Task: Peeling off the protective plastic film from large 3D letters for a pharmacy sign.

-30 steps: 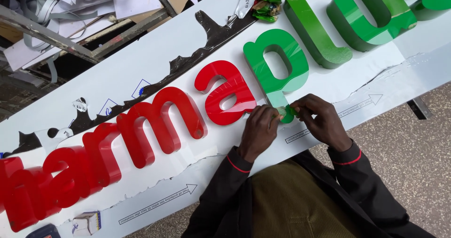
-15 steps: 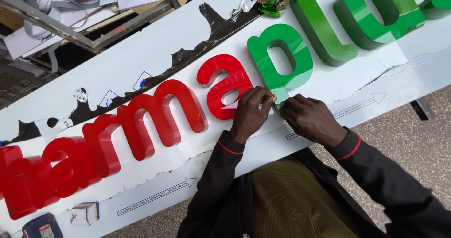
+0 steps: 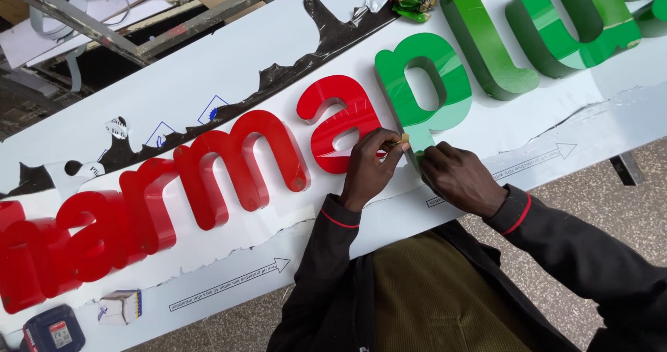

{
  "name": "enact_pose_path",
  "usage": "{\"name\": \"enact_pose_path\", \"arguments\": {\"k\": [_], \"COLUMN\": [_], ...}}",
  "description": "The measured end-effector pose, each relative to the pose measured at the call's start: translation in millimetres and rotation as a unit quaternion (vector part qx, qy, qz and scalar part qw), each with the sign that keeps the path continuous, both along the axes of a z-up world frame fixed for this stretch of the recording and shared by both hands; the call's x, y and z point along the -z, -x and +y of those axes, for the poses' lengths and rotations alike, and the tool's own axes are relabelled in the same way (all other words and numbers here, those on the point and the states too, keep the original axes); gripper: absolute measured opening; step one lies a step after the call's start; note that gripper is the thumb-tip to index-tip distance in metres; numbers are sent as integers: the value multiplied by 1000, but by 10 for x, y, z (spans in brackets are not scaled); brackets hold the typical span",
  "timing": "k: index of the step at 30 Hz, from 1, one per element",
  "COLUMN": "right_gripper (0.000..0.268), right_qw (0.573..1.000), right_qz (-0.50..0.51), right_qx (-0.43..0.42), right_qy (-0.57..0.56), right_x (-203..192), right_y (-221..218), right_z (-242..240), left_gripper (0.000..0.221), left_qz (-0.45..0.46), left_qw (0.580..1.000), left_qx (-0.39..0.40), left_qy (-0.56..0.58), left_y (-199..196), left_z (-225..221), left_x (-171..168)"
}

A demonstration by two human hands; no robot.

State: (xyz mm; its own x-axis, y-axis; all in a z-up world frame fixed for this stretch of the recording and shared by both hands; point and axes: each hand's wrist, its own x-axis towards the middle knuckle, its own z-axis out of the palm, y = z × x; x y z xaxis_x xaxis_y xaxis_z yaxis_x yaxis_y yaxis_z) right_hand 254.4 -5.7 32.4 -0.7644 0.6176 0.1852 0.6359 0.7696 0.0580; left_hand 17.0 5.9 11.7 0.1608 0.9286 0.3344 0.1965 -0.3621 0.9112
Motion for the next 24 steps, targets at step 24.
{"name": "enact_pose_path", "arguments": {"k": [24], "right_gripper": [6], "right_qw": [998], "right_qz": [27], "right_qx": [13], "right_qy": [57], "right_x": [-340], "right_y": [45], "right_z": [4], "left_gripper": [16], "left_qz": [-46], "left_qw": [999], "left_qx": [-23], "left_qy": [-13], "left_y": [26], "left_z": [-24], "left_x": [59]}}
